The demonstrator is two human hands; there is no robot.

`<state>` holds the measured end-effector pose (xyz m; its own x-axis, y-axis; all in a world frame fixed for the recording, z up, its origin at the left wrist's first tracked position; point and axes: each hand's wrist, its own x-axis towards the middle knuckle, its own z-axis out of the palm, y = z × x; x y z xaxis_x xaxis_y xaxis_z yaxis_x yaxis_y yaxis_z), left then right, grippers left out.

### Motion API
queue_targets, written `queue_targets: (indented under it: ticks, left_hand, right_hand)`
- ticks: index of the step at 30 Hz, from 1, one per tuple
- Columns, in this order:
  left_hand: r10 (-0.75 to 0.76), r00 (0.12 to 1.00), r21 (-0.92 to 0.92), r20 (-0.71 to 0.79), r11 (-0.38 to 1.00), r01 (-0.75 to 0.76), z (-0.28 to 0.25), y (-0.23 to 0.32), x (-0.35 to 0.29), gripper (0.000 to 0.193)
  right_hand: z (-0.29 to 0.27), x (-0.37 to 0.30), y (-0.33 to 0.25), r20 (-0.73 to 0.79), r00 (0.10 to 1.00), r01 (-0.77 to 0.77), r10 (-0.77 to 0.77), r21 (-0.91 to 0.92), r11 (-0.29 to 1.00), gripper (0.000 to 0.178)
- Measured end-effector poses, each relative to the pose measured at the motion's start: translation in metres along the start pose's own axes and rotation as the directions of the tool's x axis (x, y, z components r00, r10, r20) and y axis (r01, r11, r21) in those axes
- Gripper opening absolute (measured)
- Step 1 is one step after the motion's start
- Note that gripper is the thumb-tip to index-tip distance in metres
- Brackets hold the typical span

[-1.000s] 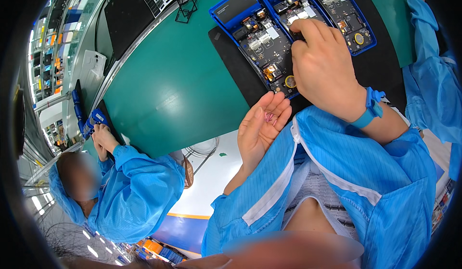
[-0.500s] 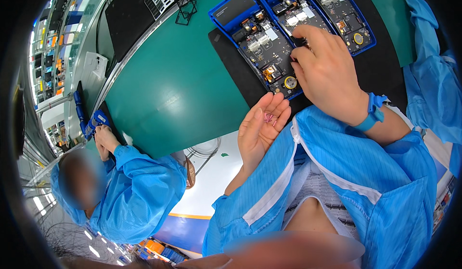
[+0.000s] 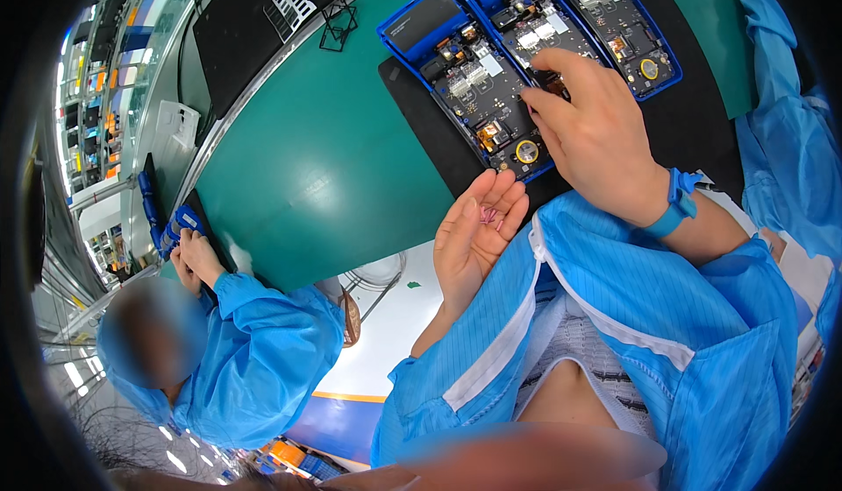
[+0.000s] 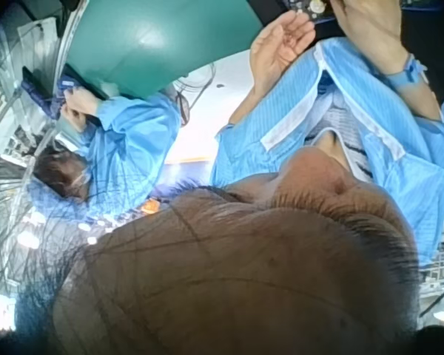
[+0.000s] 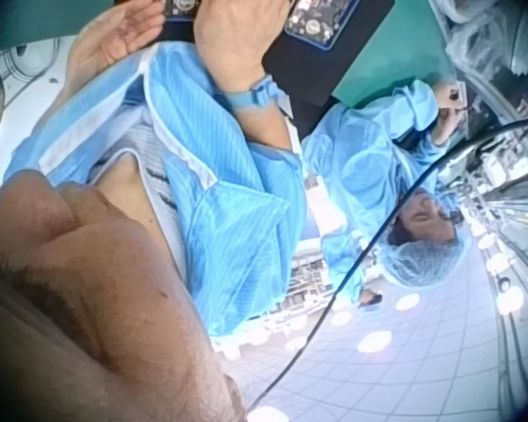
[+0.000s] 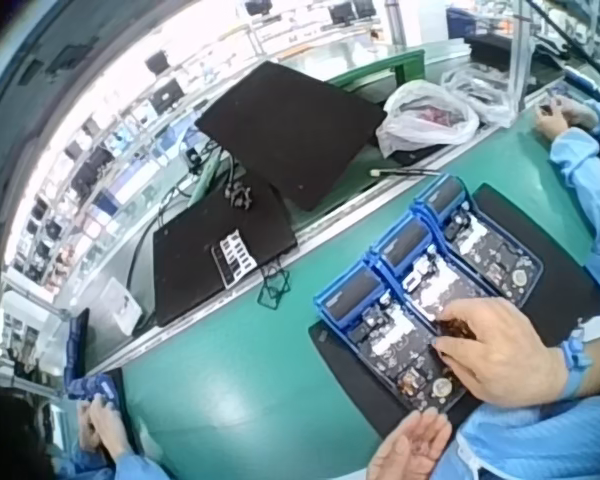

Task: The person picks up a black plastic frame, breaks off small pieces by hand, and places the frame onto a circuit board inside a blue casing. They then pick up small pink components and press them into the board, repeating the process on multiple casings.

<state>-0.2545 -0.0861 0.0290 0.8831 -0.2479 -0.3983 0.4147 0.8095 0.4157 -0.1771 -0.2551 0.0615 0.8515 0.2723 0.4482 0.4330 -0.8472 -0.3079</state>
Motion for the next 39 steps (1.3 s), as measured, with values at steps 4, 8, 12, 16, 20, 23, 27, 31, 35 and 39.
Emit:
queue_targets:
  ticks: [4,8,12,16,20,23,27,31,35,39]
  left_hand:
    - [-0.007,1.0,0.01,-0.004,1.0,0.007,-0.001,0.0,0.0,0.037]
    - [-0.005,1.0,0.019,0.004,1.0,0.005,-0.003,0.0,0.0,0.037]
    - [0.011,1.0,0.056,-0.02,0.998,-0.009,-0.001,0.003,-0.002,0.038]
    - [0.059,0.997,0.095,-0.05,0.994,-0.054,-0.003,0.008,-0.006,0.039]
    - [0.025,1.0,0.088,0.004,0.996,-0.025,-0.009,0.003,0.0,0.039]
    - [0.035,0.999,0.088,0.014,0.995,-0.036,-0.019,0.0,0.002,0.039]
    - [0.029,0.993,0.011,0.111,0.999,-0.03,-0.021,0.004,0.001,0.038]
    - [0.038,0.991,0.101,-0.129,0.995,-0.025,0.012,0.0,0.005,0.032]
    - [0.056,0.992,0.022,0.115,0.998,-0.059,-0.019,0.007,0.007,0.038]
    - [-0.008,0.996,0.151,0.086,0.989,-0.005,-0.018,0.007,0.009,0.037]
  right_hand:
    - [-0.002,-0.001,0.002,0.026,1.0,0.004,-0.004,0.019,1.0,0.017]
    - [-0.001,0.0,0.003,0.026,1.0,0.014,-0.015,0.026,1.0,0.015]
    - [0.0,0.003,0.002,0.032,0.998,0.055,-0.055,0.017,0.998,0.014]
    - [0.003,0.007,-0.001,0.047,0.991,0.127,-0.128,0.029,0.992,0.018]
    - [-0.002,0.004,0.005,0.08,0.988,0.13,-0.129,-0.014,0.991,0.017]
    - [0.011,0.004,0.009,0.091,0.974,0.207,-0.205,-0.01,0.978,0.014]
    - [0.004,0.009,0.006,0.098,0.968,0.237,-0.231,-0.055,0.97,0.013]
    - [0.01,0.003,0.017,0.033,0.979,0.204,-0.202,-0.077,0.976,0.014]
    - [0.009,0.002,0.014,-0.018,0.983,0.182,-0.182,-0.013,0.983,0.011]
    - [-0.003,-0.01,-0.001,-0.147,0.988,0.112,-0.052,0.442,0.89,0.005]
